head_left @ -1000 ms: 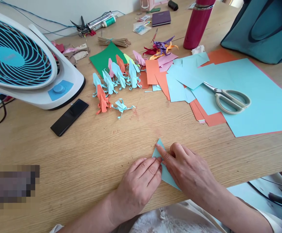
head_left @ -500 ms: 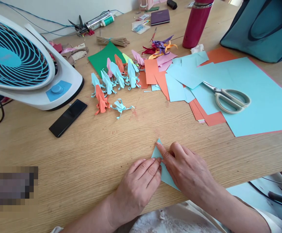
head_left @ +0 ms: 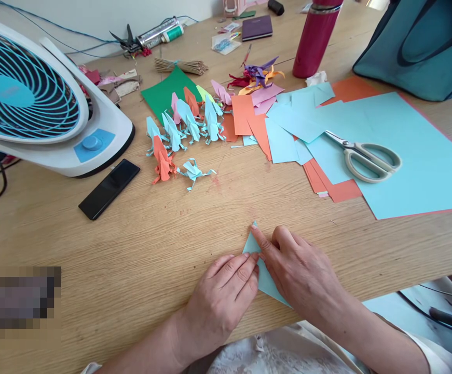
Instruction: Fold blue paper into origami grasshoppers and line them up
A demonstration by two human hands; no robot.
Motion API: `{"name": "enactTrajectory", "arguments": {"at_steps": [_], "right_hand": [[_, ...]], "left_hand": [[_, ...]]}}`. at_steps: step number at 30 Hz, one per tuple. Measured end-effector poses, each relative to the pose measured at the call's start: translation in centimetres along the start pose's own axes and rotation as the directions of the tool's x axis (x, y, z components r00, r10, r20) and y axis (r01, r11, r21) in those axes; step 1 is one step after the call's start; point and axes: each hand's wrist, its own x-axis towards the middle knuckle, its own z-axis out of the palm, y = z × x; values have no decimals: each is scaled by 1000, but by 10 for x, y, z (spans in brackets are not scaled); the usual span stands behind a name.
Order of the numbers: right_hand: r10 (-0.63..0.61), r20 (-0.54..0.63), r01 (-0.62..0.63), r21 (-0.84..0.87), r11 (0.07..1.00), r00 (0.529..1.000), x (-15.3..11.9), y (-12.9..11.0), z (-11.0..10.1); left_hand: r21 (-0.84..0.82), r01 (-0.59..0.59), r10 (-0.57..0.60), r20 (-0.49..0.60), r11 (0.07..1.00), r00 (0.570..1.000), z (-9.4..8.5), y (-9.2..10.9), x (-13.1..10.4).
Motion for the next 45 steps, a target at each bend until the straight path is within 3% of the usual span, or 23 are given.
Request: {"name": "enactTrajectory", "arguments": {"at_steps": [13, 18, 22, 25, 27, 31, 36, 45], "right_hand": [[77, -3, -77, -32, 997, 997, 5, -4, 2], [124, 18, -125, 66, 990, 992, 5, 0, -2], [20, -42, -11, 203, 979, 999, -5, 8, 1], [-91, -44, 98, 188, 977, 995, -10, 12, 2], [-105, -17, 106, 169, 980, 994, -10, 13, 0], [-34, 59, 29, 97, 995, 998, -3, 11, -5], [91, 24, -92, 58, 994, 996, 9, 10, -5], [159, -138, -99, 365, 926, 978, -11, 28, 1]], "left_hand": [[-29, 9, -9, -12, 1000, 1000, 1, 1, -2], [-38, 12, -13, -35, 999, 999, 3, 0, -1], [-24, 21, -22, -33, 999, 999, 4, 0, -3], [-8, 21, -21, -37, 1000, 999, 4, 1, -3], [-4, 20, -20, -35, 1000, 999, 4, 1, -2], [-6, 16, -16, -37, 1000, 999, 4, 0, -2], [-16, 23, -24, -18, 1000, 1000, 4, 0, -3], [3, 80, -79, -27, 997, 996, 7, 3, -4]]}}
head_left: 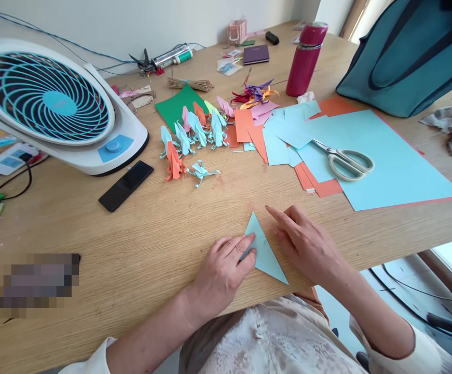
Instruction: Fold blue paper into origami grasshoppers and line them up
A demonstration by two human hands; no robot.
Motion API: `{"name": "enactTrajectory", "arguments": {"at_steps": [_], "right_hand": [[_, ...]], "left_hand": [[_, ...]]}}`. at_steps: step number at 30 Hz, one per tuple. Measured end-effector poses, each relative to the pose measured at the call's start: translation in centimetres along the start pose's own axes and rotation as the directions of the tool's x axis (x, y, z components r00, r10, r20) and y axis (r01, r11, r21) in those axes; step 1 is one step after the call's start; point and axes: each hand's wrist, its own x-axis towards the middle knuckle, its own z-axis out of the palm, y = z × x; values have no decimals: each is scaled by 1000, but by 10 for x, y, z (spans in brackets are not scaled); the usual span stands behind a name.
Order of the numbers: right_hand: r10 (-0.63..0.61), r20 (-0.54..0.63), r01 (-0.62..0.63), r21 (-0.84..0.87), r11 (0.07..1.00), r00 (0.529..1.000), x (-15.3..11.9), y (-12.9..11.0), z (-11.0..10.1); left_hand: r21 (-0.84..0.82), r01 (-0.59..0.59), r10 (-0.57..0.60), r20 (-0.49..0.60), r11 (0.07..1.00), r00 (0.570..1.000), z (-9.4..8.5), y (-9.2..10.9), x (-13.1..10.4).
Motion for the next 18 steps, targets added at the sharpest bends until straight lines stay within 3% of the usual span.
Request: {"name": "enactTrajectory", "arguments": {"at_steps": [12, 18], "right_hand": [[-133, -17, 134, 153, 979, 991, -44, 12, -5], [-145, -36, 149, 175, 973, 989, -45, 12, -1]], "left_hand": [[215, 43, -62, 83, 976, 995, -1, 21, 6], [53, 129, -134, 112, 990, 985, -2, 20, 13]]}}
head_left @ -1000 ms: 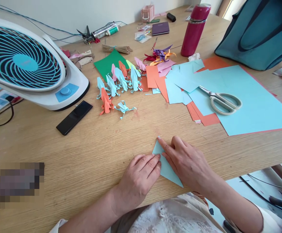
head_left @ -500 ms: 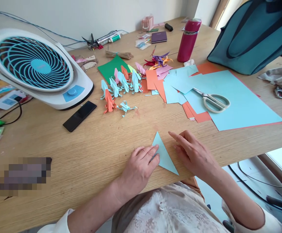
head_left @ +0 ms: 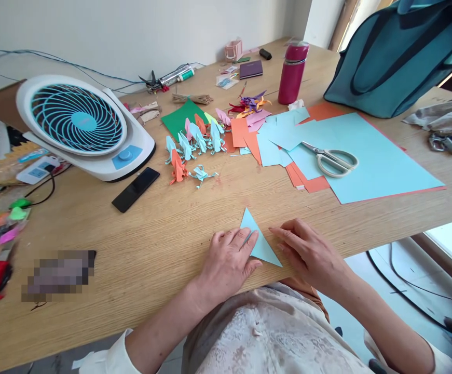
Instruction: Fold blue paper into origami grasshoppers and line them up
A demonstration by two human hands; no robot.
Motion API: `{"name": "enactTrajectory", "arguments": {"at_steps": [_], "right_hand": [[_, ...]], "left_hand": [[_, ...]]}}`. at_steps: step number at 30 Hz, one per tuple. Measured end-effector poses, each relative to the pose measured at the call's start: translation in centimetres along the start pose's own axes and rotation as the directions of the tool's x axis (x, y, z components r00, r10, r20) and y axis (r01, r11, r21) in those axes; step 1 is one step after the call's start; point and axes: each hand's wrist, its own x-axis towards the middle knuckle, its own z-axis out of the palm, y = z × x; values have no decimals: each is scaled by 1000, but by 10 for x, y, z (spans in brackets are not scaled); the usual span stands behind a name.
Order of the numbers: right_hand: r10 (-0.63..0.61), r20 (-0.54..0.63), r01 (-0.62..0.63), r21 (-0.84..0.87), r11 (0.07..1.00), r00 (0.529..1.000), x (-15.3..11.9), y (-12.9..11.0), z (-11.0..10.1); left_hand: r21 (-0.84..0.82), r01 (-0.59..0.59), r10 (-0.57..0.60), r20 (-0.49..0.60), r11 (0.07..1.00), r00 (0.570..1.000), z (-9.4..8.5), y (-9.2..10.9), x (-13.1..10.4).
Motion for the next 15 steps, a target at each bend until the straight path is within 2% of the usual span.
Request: {"name": "enactTrajectory", "arguments": {"at_steps": [3, 8, 10, 15], "right_hand": [[-24, -1, 24, 16, 1000, 1000, -2, 0, 1], [-174, 65, 174, 14, 985, 983, -7, -1, -1], [-210, 93, 210, 13, 978, 973, -8, -3, -1], [-257, 42, 259, -32, 965, 965, -7, -7, 2]], "left_hand": [[-133, 25, -28, -26, 991, 999, 0, -7, 4], [-316, 134, -164, -71, 939, 984, 0, -20, 10], [-343, 193, -224, -51, 919, 973, 0, -23, 15], [-310, 301, -322, -18, 902, 947, 5, -23, 32]]}}
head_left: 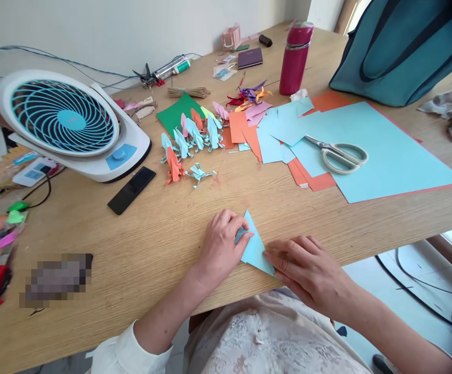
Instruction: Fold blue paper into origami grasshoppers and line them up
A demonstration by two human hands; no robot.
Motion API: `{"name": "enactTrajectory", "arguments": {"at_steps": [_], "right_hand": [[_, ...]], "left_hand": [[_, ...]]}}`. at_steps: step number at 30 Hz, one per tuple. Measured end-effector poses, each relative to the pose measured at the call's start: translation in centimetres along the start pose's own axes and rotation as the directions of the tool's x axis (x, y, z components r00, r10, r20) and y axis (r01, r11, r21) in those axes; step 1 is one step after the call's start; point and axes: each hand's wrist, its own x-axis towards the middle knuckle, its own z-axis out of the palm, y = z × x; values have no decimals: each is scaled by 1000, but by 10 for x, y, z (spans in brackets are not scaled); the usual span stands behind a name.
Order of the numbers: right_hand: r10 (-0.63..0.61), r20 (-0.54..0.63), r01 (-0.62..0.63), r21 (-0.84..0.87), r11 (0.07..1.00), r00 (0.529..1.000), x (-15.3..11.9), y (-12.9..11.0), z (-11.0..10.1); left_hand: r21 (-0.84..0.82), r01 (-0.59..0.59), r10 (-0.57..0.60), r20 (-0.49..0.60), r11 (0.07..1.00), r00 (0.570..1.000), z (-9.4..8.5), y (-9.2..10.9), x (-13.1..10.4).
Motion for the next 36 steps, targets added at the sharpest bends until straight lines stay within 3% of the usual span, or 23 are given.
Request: {"name": "enactTrajectory", "arguments": {"at_steps": [8, 28, 31, 36], "right_hand": [[-70, -11, 70, -41, 997, 997, 0, -3, 3], [-91, 45, 93, -46, 995, 995, 2, -3, 2], [-98, 34, 100, -54, 994, 995, 2, -2, 3], [-99, 12, 100, -77, 992, 995, 1, -2, 5]], "left_hand": [[121, 28, -23, -45, 992, 999, 10, 6, 5], [329, 121, -115, -40, 936, 993, 16, 19, 5], [264, 92, -90, -19, 960, 996, 11, 13, 8], [-41, 54, -53, 15, 998, 998, -5, 0, 4]]}}
